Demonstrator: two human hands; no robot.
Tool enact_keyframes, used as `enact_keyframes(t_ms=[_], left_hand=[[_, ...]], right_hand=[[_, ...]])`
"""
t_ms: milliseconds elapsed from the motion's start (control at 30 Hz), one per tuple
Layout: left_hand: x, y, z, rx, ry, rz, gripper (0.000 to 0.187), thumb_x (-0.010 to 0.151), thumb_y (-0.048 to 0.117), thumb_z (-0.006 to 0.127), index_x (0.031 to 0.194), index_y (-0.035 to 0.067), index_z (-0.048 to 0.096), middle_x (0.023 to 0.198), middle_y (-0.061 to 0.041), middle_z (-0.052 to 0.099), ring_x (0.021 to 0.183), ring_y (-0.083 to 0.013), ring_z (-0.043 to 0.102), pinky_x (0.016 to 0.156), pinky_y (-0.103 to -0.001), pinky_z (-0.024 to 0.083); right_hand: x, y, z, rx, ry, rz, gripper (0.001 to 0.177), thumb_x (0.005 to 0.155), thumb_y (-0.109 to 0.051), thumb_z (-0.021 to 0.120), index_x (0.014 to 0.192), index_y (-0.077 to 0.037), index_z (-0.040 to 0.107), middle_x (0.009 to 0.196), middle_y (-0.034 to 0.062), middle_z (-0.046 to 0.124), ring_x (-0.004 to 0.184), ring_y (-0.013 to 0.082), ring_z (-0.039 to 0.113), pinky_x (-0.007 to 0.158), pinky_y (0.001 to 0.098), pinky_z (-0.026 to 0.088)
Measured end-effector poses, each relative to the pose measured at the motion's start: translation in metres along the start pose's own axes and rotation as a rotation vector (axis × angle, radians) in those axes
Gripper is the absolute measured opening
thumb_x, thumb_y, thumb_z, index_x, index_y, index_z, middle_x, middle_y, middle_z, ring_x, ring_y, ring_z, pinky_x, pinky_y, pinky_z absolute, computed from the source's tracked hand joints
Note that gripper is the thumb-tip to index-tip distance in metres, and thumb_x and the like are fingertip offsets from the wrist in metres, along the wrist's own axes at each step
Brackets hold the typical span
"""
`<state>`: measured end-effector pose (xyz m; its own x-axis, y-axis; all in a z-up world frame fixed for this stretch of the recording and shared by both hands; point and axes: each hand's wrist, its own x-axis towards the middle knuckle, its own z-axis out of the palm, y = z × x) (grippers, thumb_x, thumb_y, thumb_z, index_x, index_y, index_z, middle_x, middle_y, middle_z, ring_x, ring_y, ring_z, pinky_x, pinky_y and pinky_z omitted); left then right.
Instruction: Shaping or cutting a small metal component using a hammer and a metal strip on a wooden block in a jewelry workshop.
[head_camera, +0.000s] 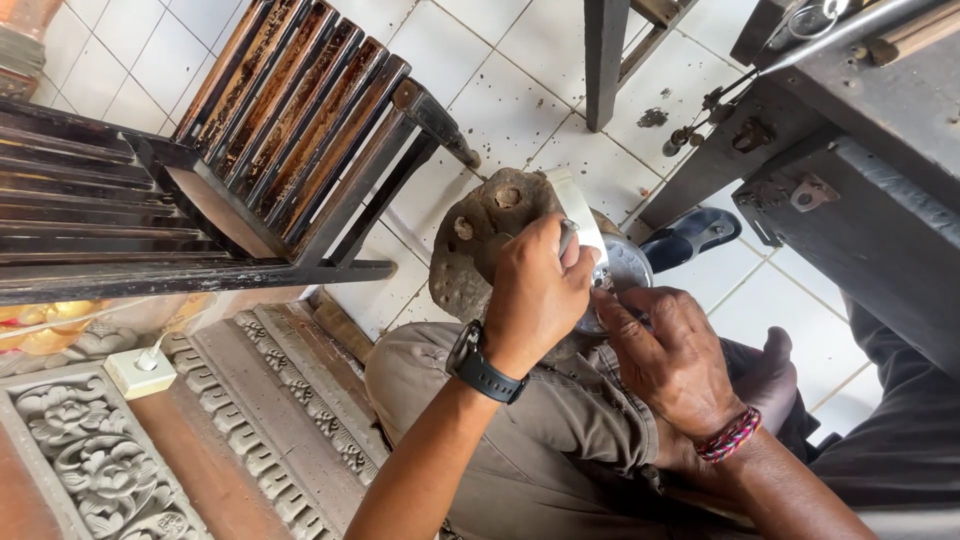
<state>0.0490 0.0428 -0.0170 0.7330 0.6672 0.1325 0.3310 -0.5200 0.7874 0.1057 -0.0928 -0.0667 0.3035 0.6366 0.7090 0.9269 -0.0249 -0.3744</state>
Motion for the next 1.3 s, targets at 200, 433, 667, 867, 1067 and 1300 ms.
enact_keyframes(t_ms=[200,433,667,867,1067,1300], left_hand=[[-0.001,0.013,-0.028,-0.13,-0.055,-0.215,0.036,0.086,0.036,0.041,0.082,0.001,0.051,0.067,-0.014,0.05,0.061,-0.0222,0.052,0.049,-0.033,0.042],[-0.005,0.005,-0.029,-0.64,-0.077,-0.064,0.026,0.093,0.021,0.04,0.102,-0.001,0.053,0.074,-0.013,0.055,0.066,-0.0146,0.055,0.053,-0.025,0.05],[-0.011,-0.004,-0.023,-1.18,-0.022,-0.412,0.024,0.088,0.017,0.052,0.104,-0.001,0.051,0.097,-0.026,0.061,0.071,-0.0237,0.065,0.06,-0.03,0.058],[-0.014,-0.011,-0.021,-1.282,-0.007,-0.493,0.024,0.084,0.016,0.057,0.101,0.0,0.057,0.096,-0.026,0.062,0.08,-0.0289,0.064,0.062,-0.032,0.057],[-0.015,-0.01,-0.021,-1.347,-0.011,-0.55,0.022,0.083,0.014,0.058,0.1,-0.001,0.058,0.094,-0.028,0.061,0.076,-0.0284,0.064,0.063,-0.033,0.057],[-0.022,-0.001,-0.021,-1.109,0.014,-0.48,0.019,0.08,0.014,0.061,0.097,0.006,0.056,0.09,-0.017,0.064,0.072,-0.021,0.064,0.059,-0.031,0.058]], right_hand=[[0.007,-0.004,-0.001,0.043,-0.03,0.02,0.014,0.079,-0.002,0.06,0.09,-0.003,0.068,0.075,0.0136,0.054,0.06,0.0318,0.054,0.046,0.0386,0.047],[0.007,-0.004,-0.003,0.088,-0.052,0.017,0.016,0.08,-0.002,0.057,0.093,0.0,0.066,0.075,0.0135,0.053,0.061,0.0299,0.054,0.05,0.0386,0.047],[0.006,-0.003,-0.009,0.038,-0.175,-0.005,0.023,0.081,0.0,0.054,0.102,0.0,0.06,0.082,0.0143,0.049,0.065,0.0285,0.051,0.055,0.0378,0.047],[0.005,-0.001,-0.011,0.014,-0.269,-0.016,0.03,0.083,0.0,0.054,0.113,0.002,0.053,0.086,0.0152,0.047,0.07,0.028,0.049,0.06,0.0374,0.046],[0.006,-0.003,-0.012,0.021,-0.287,-0.002,0.032,0.083,-0.001,0.053,0.115,0.002,0.052,0.088,0.0145,0.047,0.07,0.0271,0.047,0.06,0.0367,0.046],[0.001,-0.003,-0.012,0.044,-0.307,0.002,0.032,0.082,0.005,0.052,0.115,0.001,0.052,0.092,0.016,0.047,0.071,0.028,0.047,0.063,0.0377,0.046]])
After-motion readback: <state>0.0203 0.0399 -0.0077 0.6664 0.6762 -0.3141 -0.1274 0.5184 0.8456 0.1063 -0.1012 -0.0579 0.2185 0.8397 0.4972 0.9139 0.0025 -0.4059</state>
